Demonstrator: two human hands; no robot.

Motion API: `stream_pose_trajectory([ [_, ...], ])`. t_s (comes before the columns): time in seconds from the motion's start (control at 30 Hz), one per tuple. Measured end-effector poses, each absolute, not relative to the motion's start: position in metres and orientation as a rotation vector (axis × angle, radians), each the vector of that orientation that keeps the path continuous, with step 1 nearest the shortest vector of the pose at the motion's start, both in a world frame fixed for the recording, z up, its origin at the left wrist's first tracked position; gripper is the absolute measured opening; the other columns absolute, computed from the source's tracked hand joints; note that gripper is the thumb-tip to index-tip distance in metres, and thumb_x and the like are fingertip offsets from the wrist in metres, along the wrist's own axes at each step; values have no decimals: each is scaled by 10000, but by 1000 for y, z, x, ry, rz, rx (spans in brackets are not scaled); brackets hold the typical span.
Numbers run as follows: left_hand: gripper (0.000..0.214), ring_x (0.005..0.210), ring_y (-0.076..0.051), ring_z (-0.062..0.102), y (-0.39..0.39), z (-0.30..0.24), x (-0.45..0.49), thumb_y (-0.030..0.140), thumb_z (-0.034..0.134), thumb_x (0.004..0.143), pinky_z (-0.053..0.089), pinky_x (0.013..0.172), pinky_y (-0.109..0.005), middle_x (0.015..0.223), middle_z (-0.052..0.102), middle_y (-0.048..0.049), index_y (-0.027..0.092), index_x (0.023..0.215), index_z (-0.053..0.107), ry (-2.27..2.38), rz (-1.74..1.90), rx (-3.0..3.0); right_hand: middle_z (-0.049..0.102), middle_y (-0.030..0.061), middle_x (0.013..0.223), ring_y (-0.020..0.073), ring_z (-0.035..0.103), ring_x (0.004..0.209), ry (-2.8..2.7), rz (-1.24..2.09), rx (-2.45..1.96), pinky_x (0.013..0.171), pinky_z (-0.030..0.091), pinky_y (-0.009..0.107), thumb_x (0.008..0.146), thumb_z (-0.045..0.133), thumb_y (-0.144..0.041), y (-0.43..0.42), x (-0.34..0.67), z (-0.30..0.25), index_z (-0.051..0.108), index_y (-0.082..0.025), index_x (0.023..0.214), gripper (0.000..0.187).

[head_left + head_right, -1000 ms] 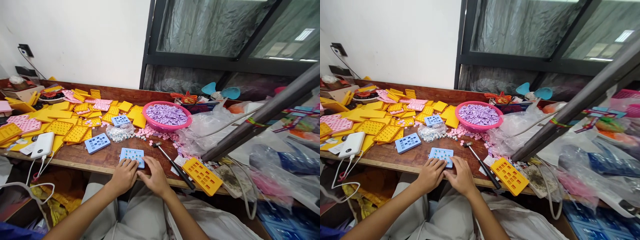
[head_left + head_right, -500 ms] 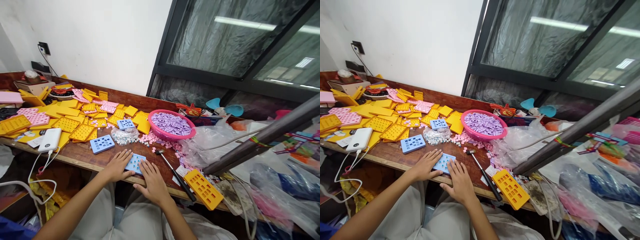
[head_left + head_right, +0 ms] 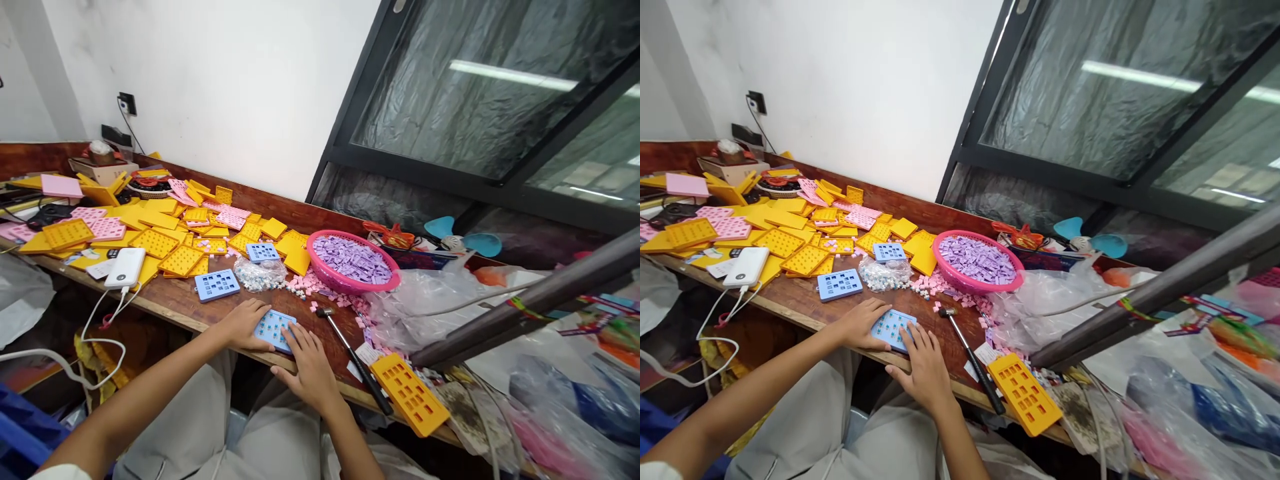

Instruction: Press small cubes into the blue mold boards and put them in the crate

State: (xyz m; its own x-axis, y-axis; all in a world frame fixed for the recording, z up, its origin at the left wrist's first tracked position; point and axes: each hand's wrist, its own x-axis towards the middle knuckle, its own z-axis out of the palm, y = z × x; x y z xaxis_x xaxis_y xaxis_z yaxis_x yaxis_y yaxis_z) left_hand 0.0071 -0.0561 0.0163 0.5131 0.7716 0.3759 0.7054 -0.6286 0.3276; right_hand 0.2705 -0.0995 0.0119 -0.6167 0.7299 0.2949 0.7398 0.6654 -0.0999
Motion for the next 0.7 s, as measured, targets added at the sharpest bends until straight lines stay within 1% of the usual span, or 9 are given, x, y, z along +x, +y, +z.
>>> stream_pose_trajectory([
  [0.07, 1021, 1261, -364, 521, -64, 24, 3, 779, 674, 720, 411, 1113, -491, 1374, 558, -214, 101, 1458, 477, 1351, 850, 2616, 283, 126, 1652, 333, 311, 1493, -2498, -36, -1169, 1196, 297, 547, 926, 581, -632, -101, 271, 10, 174, -225, 1625, 905],
  [0.13, 986, 1267, -353, 521, -75, 34, -5, 770, 655, 751, 410, 1116, -478, 1389, 551, -206, 119, 1467, 468, 1435, 922, 2604, 267, 147, 1653, 329, 305, 1498, -2424, -8, -1164, 1192, 314, 534, 928, 589, -612, -103, 273, 9, 81, -196, 1632, 962],
  [0.17, 965, 1267, -348, 525, -81, 39, -11, 767, 644, 766, 412, 1114, -474, 1399, 550, -196, 138, 1475, 461, 1472, 936, 2601, 278, 151, 1647, 329, 313, 1494, -2395, 10, -1158, 1186, 325, 530, 931, 591, -603, -103, 274, 9, 59, -193, 1631, 970],
  [0.23, 923, 1262, -346, 535, -93, 46, -26, 763, 625, 788, 414, 1105, -480, 1407, 551, -179, 177, 1482, 458, 1552, 917, 2607, 330, 152, 1622, 331, 350, 1473, -2353, 44, -1155, 1169, 351, 525, 937, 588, -593, -103, 275, 8, 70, -200, 1626, 948],
  [0.37, 913, 1221, -363, 555, -109, 47, -68, 781, 617, 776, 424, 1072, -496, 1349, 584, -182, 183, 1454, 497, 1722, 737, 2629, 461, 150, 1533, 330, 446, 1401, -2317, 71, -1165, 1136, 389, 516, 949, 584, -563, -100, 278, 6, 194, -206, 1593, 834],
  [0.5, 879, 1211, -352, 559, -108, 43, -125, 779, 599, 788, 427, 1069, -475, 1333, 590, -174, 191, 1437, 518, 1972, 648, 2522, 536, 146, 1460, 329, 505, 1336, -2313, 55, -1158, 1113, 401, 514, 946, 596, -538, -98, 277, 4, 330, -208, 1528, 720],
  [0.6, 880, 1223, -359, 550, -103, 39, -169, 783, 593, 783, 418, 1079, -480, 1332, 591, -178, 182, 1423, 528, 2270, 677, 2319, 608, 143, 1366, 330, 553, 1265, -2320, 39, -1173, 1083, 412, 513, 942, 608, -526, -98, 277, 2, 484, -206, 1411, 581],
  [0.7, 892, 1220, -361, 566, -106, 31, -201, 788, 587, 775, 429, 1069, -471, 1340, 600, -169, 181, 1426, 529, 2305, 600, 2192, 643, 140, 1304, 331, 574, 1221, -2327, 14, -1194, 1064, 411, 519, 941, 619, -502, -97, 275, 3, 576, -203, 1304, 472],
])
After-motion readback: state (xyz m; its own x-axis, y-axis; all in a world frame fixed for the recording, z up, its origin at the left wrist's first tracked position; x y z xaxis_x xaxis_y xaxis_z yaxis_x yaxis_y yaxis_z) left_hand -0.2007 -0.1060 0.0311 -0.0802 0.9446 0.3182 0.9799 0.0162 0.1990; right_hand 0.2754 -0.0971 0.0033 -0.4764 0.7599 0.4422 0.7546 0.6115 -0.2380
